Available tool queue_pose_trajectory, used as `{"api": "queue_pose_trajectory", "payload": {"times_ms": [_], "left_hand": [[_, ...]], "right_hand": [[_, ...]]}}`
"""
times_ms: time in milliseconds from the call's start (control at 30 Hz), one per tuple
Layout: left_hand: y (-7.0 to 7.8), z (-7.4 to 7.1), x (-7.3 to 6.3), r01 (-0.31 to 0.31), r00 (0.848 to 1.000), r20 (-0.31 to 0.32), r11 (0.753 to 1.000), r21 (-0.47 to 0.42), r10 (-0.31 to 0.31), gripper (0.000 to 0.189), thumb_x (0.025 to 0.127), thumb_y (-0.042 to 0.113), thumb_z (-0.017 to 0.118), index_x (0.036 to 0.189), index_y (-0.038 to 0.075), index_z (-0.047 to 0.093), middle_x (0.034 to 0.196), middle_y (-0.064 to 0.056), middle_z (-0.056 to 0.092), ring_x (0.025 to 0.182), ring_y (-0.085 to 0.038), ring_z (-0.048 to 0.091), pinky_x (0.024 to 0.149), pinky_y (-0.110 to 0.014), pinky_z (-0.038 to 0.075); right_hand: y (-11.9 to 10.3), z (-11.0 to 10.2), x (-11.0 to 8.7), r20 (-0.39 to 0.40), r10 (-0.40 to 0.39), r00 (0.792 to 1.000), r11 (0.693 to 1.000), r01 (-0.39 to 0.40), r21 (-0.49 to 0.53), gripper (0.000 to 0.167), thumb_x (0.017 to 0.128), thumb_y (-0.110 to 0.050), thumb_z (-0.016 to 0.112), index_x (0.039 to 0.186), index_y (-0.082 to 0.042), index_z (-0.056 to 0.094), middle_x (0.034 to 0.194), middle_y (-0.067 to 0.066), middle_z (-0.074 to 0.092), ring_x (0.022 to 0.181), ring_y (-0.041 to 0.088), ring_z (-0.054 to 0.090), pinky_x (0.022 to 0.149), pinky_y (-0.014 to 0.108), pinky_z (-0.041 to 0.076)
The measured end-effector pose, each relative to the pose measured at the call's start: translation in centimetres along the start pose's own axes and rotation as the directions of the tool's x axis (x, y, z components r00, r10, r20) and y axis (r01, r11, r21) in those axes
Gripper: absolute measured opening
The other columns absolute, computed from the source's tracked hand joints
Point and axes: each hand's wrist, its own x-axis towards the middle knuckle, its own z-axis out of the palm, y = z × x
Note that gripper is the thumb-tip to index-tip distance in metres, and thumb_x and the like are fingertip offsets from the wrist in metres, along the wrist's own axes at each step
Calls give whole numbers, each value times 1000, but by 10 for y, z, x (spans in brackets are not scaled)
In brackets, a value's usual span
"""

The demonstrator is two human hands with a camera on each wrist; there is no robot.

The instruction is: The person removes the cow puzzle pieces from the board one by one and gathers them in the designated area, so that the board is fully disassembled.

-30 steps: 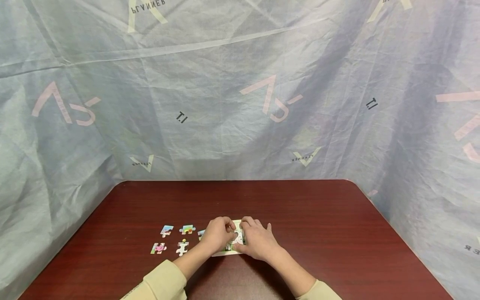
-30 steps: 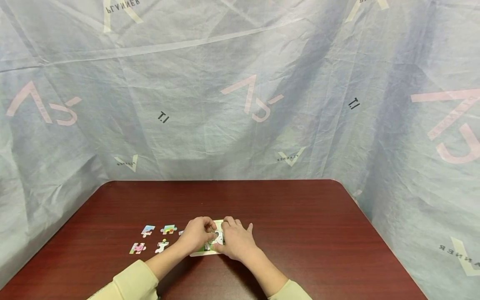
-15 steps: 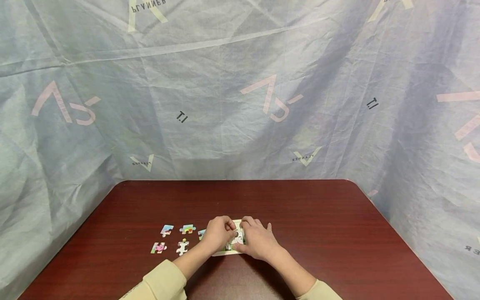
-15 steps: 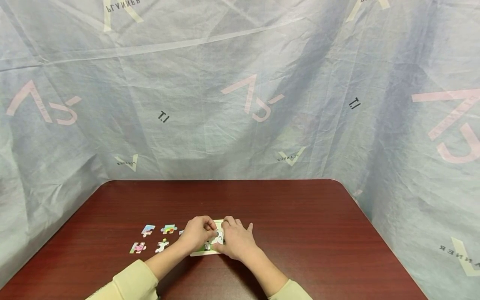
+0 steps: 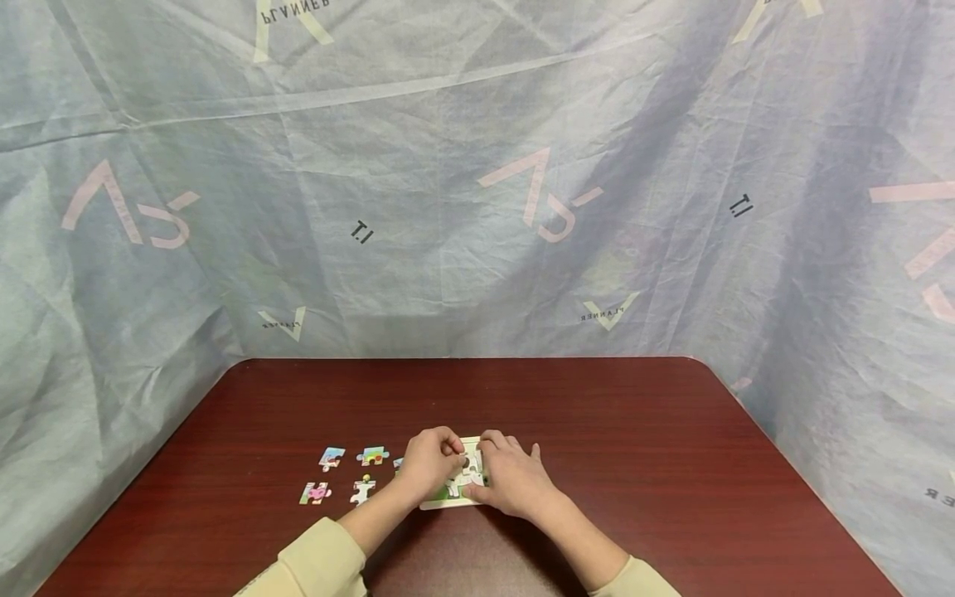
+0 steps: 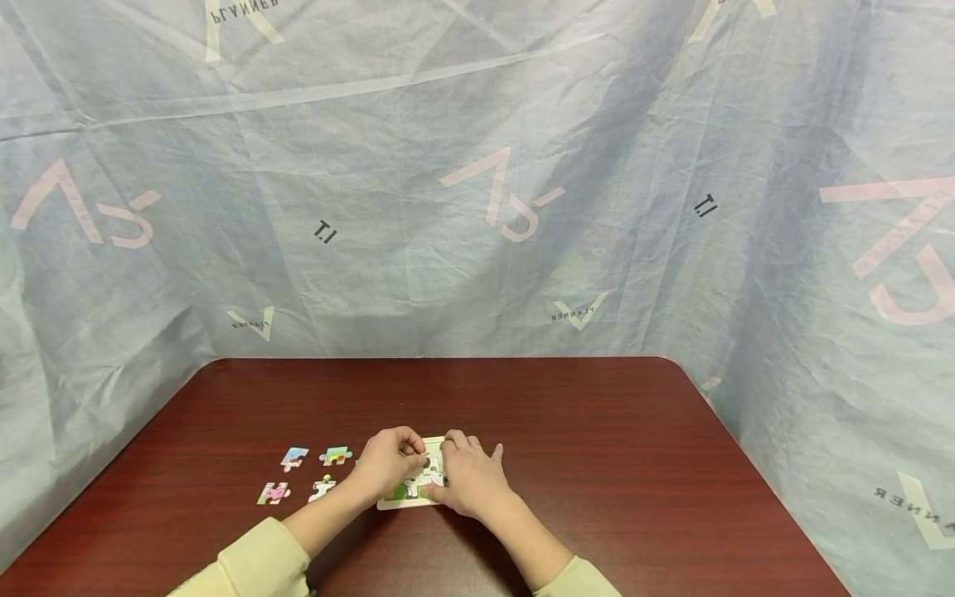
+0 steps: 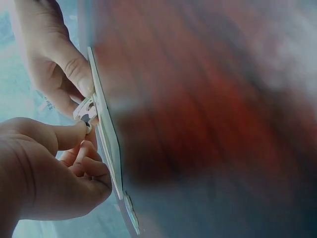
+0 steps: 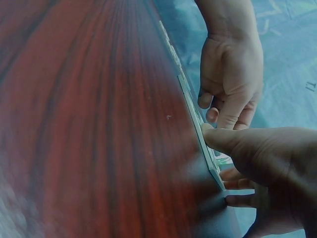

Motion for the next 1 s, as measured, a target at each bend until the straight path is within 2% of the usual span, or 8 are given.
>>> {"api": "queue_pose_trajectory", "payload": {"times_ms": [467, 800, 1000], "left_hand": [[-22, -21, -5, 18, 999, -43, 1000, 14, -18, 10, 87, 2, 74, 84, 6, 65, 69, 0, 57, 62, -13, 53, 58, -30, 44], [-35, -40, -14, 31, 996, -91, 998, 53, -27, 12, 86, 1, 75, 84, 7, 65, 68, 1, 57, 60, -12, 53, 59, -32, 45], [-41, -51, -21, 49, 994, -103, 997, 59, -42, 13, 86, 1, 76, 82, 8, 66, 69, 1, 57, 64, -13, 51, 62, -33, 43]], "right_hand": [[0, -1, 0, 18, 11, 1000, 1000, -11, 21, 63, 84, -48, 80, 128, -7, 62, 139, 6, 52, 127, 33, 51, 96, 78, 33], [-1, -3, -2, 21, 8, 1000, 1000, -8, 24, 63, 84, -47, 80, 129, -6, 62, 139, 6, 52, 128, 34, 50, 97, 78, 32], [-2, -3, -2, 15, 0, 1000, 1000, -1, 20, 64, 84, -46, 80, 129, -5, 62, 139, 6, 52, 127, 34, 51, 96, 78, 32]]}}
